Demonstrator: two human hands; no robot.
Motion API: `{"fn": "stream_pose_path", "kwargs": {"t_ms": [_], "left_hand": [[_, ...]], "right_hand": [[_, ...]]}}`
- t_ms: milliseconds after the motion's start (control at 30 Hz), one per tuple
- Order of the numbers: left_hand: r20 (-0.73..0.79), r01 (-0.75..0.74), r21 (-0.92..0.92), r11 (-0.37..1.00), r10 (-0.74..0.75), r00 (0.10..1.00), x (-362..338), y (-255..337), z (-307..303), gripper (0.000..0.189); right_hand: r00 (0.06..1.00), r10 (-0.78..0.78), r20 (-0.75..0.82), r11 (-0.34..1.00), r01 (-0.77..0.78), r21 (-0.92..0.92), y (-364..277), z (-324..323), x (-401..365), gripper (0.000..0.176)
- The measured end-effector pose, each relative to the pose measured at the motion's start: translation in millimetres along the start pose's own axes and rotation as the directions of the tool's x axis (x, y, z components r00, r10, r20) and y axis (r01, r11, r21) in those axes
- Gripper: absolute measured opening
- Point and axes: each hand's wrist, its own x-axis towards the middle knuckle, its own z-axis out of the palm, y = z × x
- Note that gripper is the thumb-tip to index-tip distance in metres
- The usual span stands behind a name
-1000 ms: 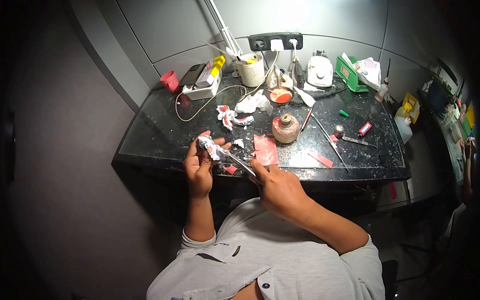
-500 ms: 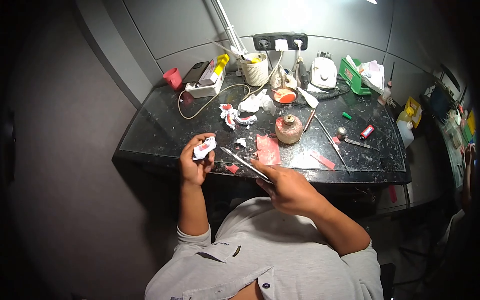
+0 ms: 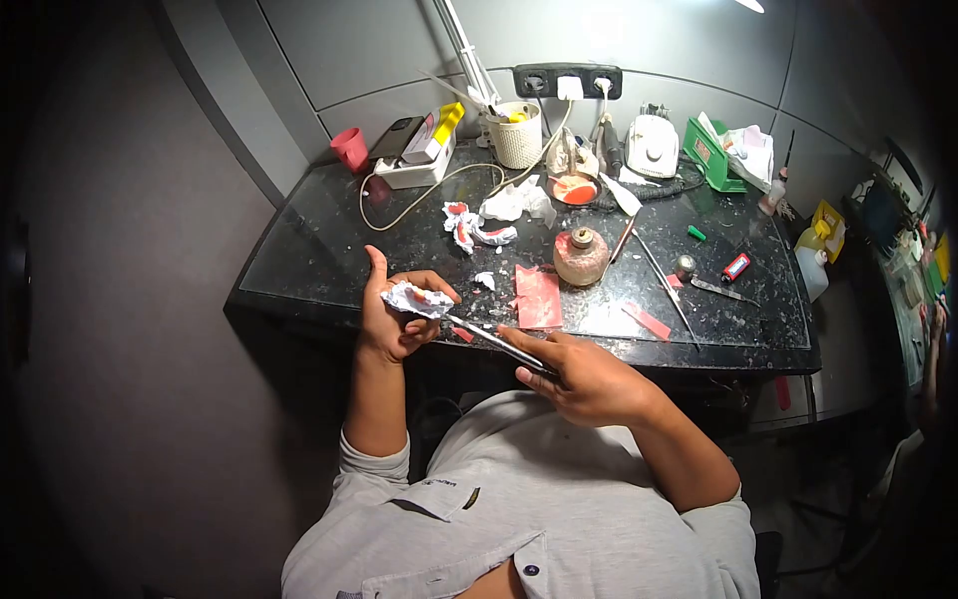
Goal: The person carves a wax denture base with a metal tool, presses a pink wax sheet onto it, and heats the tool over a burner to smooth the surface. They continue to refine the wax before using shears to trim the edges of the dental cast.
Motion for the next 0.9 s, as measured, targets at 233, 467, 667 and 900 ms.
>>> {"fn": "stream_pose_path", "kwargs": {"t_ms": [233,467,667,900], "left_hand": [[0.027,0.050,0.095,0.994,-0.053,0.998,-0.4,6.0,4.3,0.133],[-0.014,-0.007,0.225,0.974,0.010,1.000,-0.3,2.6,8.6,0.112],[-0.068,-0.075,0.418,0.905,0.113,0.991,3.8,-3.0,12.9,0.096],[-0.041,-0.299,0.411,0.861,0.345,0.938,2.8,-10.6,27.8,0.104]], "right_hand": [[0.998,0.000,0.058,0.999,0.002,-0.044,2.0,-4.1,-0.4,0.053],[0.962,0.193,0.195,0.902,-0.252,0.350,-2.9,-9.2,0.7,0.048],[0.972,0.156,0.173,0.896,-0.213,0.389,9.9,-0.5,3.1,0.049],[0.984,0.089,0.152,0.960,-0.126,0.251,8.4,1.3,6.1,0.054]]}}
